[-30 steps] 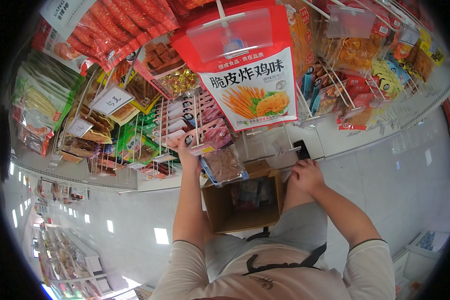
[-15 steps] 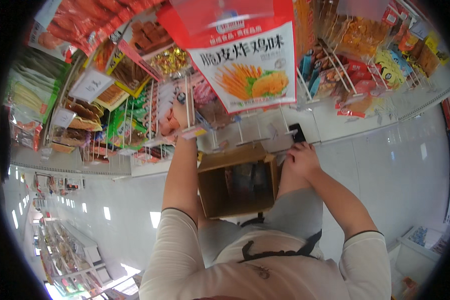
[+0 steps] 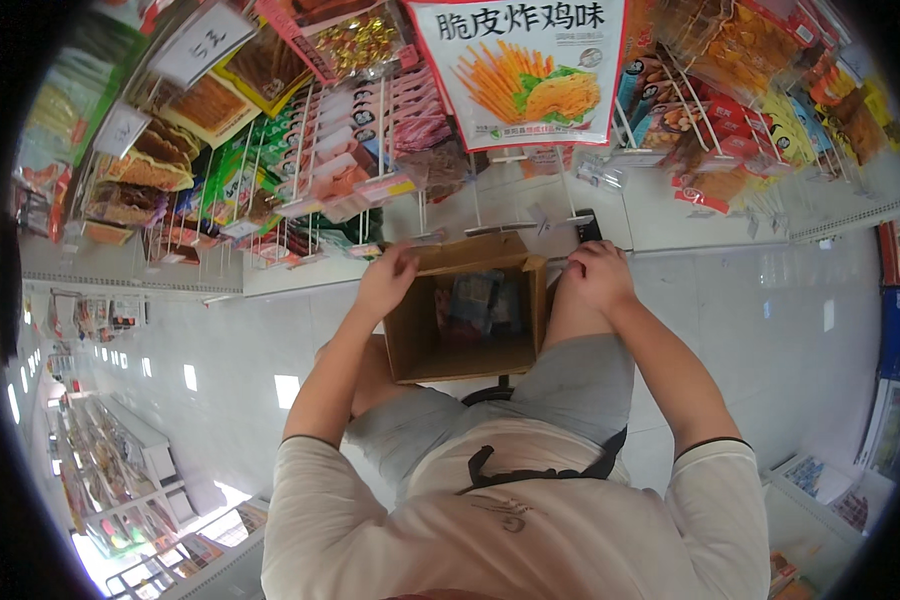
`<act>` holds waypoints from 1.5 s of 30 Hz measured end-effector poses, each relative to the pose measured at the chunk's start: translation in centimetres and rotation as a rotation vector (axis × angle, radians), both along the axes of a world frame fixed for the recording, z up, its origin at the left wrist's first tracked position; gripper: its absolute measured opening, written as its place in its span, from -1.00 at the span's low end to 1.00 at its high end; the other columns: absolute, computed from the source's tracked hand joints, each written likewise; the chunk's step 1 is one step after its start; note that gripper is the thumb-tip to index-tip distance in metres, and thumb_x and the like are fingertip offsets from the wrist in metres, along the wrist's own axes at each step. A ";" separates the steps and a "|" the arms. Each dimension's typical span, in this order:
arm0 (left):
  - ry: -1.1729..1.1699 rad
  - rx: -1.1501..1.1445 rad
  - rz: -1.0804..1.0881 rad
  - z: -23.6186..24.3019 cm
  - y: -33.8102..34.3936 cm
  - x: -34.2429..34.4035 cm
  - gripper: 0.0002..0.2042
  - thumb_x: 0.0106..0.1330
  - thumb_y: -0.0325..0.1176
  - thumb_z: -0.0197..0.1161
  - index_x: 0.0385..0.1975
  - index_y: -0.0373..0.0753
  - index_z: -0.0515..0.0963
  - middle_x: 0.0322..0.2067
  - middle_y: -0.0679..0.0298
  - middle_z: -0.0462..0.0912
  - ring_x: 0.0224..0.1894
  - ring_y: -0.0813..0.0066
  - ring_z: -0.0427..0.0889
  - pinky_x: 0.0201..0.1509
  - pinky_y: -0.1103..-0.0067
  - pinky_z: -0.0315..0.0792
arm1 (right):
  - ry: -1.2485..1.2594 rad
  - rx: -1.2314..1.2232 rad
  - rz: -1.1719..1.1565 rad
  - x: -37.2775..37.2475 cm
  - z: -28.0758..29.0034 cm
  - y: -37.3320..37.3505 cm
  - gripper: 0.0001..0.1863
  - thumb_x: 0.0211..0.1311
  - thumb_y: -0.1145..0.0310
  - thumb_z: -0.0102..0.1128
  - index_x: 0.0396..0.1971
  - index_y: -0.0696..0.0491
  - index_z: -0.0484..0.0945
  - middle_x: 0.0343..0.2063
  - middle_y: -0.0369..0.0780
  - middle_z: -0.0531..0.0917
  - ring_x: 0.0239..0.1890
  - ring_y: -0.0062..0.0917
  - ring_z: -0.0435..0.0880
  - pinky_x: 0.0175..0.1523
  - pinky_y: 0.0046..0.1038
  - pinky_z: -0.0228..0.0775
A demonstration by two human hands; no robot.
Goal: The person sits on the floor in a store aisle and repeatedly takes packaged snack items from a cardboard box on their lap, placing them onto a wire shelf display. The person handles multiple snack packages one at a time, arranging them on the shelf.
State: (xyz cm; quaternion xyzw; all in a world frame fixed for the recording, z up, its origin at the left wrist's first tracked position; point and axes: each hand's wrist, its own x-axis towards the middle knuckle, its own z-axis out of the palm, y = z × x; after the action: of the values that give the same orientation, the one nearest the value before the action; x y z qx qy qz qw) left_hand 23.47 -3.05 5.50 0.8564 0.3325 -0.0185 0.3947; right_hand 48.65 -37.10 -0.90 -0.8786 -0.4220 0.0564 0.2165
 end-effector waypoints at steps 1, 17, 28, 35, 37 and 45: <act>-0.067 0.185 -0.071 -1.2 0.3 -3.5 -0.63 0.42 -0.30 0.37 0.17 -0.29 0.61 0.01 -0.01 0.76 0.03 0.03 0.75 0.16 0.30 0.59 | 0.010 0.004 0.015 0.0 0.3 0.3 -0.80 0.24 0.25 0.23 -0.25 -0.08 0.79 -0.05 -0.32 0.76 0.13 -0.24 0.62 0.25 -0.11 0.43; 0.396 0.313 0.268 -4.4 0.8 -22.4 -0.61 0.32 -0.07 0.22 0.05 -0.04 0.76 0.15 0.27 0.72 0.26 0.09 0.59 0.32 0.15 0.48 | -0.340 -0.010 0.657 -3.2 4.1 1.6 -0.71 0.12 0.36 0.32 -0.11 -0.03 0.72 -0.02 -0.24 0.70 0.16 -0.21 0.59 0.28 -0.10 0.44; 0.362 0.326 0.361 -4.1 1.7 -21.9 -0.72 0.36 -0.15 0.18 -0.19 -0.14 0.77 -0.06 0.22 0.79 0.08 0.10 0.69 0.19 0.18 0.54 | 0.465 -0.366 0.814 -19.3 -10.3 13.4 -0.66 0.48 0.24 0.12 0.13 -0.02 0.67 0.06 -0.07 0.73 0.08 -0.05 0.71 0.19 -0.09 0.58; 0.359 0.332 0.367 -4.2 1.9 -20.8 -0.75 0.35 -0.18 0.20 -0.26 -0.16 0.75 -0.13 0.21 0.80 0.02 0.08 0.70 0.13 0.18 0.55 | 0.819 -0.337 0.916 -20.8 -29.3 16.4 -0.42 0.62 0.19 -0.05 0.56 -0.10 0.31 0.57 -0.07 0.29 0.62 -0.14 0.20 0.68 -0.19 0.00; 0.334 0.343 0.399 -5.2 1.9 -21.6 -0.76 0.35 -0.20 0.20 -0.27 -0.16 0.75 -0.14 0.20 0.80 0.01 0.08 0.70 0.12 0.18 0.55 | 0.791 -0.406 1.007 -20.7 -27.4 16.7 -0.34 0.63 0.14 -0.07 0.63 -0.05 0.14 0.64 -0.05 0.11 0.67 -0.16 0.05 0.71 -0.19 -0.12; 0.311 0.337 0.399 -4.5 2.3 -21.1 -0.77 0.34 -0.23 0.19 -0.27 -0.18 0.74 -0.15 0.18 0.79 0.00 0.07 0.70 0.12 0.18 0.55 | 0.841 -0.615 0.913 -20.0 -27.3 15.6 -0.31 0.67 0.07 -0.10 0.65 0.01 0.09 0.64 -0.05 0.11 0.67 -0.20 0.05 0.72 -0.20 -0.15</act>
State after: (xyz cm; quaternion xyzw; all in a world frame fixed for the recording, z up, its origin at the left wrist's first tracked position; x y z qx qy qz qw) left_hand 2.36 -0.79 1.05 0.8143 0.5491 -0.0162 0.1873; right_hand 28.67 -21.47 -28.19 -0.5381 -0.5946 0.5946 0.0574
